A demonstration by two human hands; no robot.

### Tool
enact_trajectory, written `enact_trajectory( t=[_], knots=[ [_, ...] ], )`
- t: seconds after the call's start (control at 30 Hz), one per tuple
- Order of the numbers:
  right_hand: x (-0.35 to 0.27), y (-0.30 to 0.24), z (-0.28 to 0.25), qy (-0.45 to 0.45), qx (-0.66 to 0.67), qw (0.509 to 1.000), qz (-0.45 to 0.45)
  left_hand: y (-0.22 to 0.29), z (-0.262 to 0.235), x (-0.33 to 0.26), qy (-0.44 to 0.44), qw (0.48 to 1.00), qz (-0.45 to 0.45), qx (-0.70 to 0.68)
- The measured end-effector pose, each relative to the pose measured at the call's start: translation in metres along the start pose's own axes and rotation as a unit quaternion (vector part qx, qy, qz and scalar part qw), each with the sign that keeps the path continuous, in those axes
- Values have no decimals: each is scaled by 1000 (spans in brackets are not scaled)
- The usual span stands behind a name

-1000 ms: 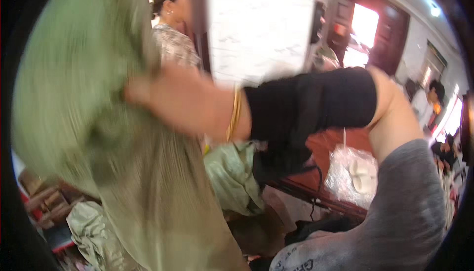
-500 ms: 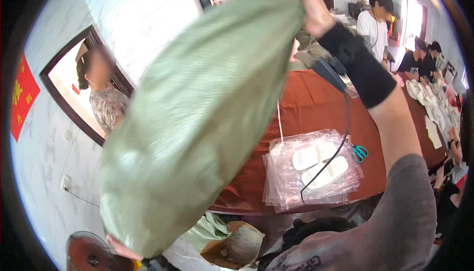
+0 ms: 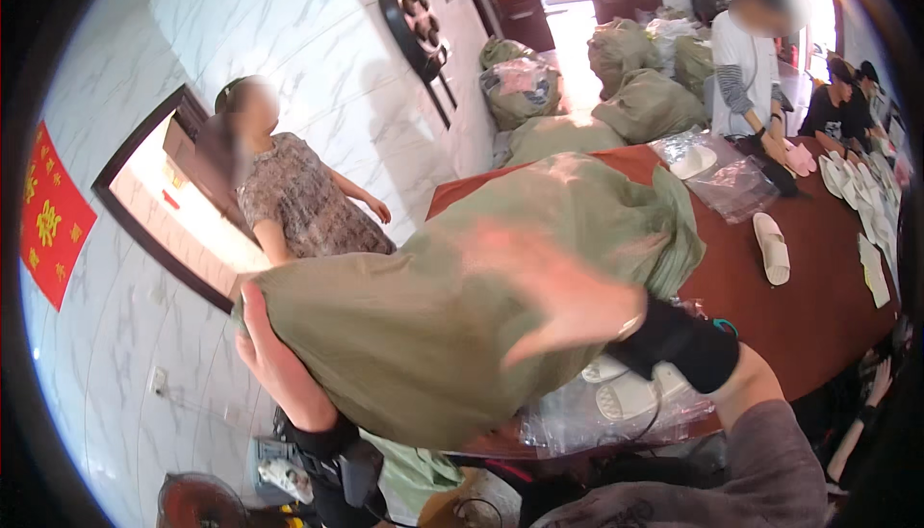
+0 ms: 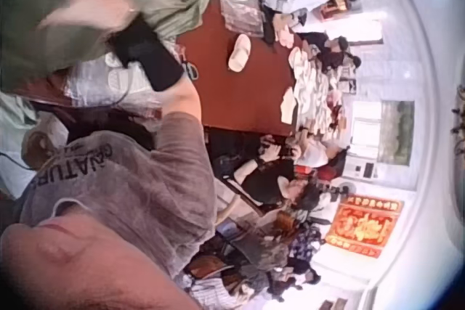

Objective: Packing slippers into plastic bags and organizing them into larger sacks.

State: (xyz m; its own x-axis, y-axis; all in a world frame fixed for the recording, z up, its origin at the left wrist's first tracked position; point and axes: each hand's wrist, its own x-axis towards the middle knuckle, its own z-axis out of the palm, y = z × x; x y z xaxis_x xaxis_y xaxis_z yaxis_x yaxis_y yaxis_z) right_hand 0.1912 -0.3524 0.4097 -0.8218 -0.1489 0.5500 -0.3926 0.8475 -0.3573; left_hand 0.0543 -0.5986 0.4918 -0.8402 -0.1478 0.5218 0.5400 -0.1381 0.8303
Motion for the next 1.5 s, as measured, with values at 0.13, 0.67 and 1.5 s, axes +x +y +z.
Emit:
enact_trajectory(
  t=[0.13, 0.67, 1.5],
  knots=[
    [81, -48, 107, 10, 92, 996, -14, -21, 5, -23, -78, 993, -57, -72],
    [183, -9, -31, 411, -21, 911, 16, -391, -106, -64, -24, 940, -270, -208],
    [242, 20, -288, 663, -231, 712, 27, -139, 202, 51, -541, 817, 144, -140]
  ],
)
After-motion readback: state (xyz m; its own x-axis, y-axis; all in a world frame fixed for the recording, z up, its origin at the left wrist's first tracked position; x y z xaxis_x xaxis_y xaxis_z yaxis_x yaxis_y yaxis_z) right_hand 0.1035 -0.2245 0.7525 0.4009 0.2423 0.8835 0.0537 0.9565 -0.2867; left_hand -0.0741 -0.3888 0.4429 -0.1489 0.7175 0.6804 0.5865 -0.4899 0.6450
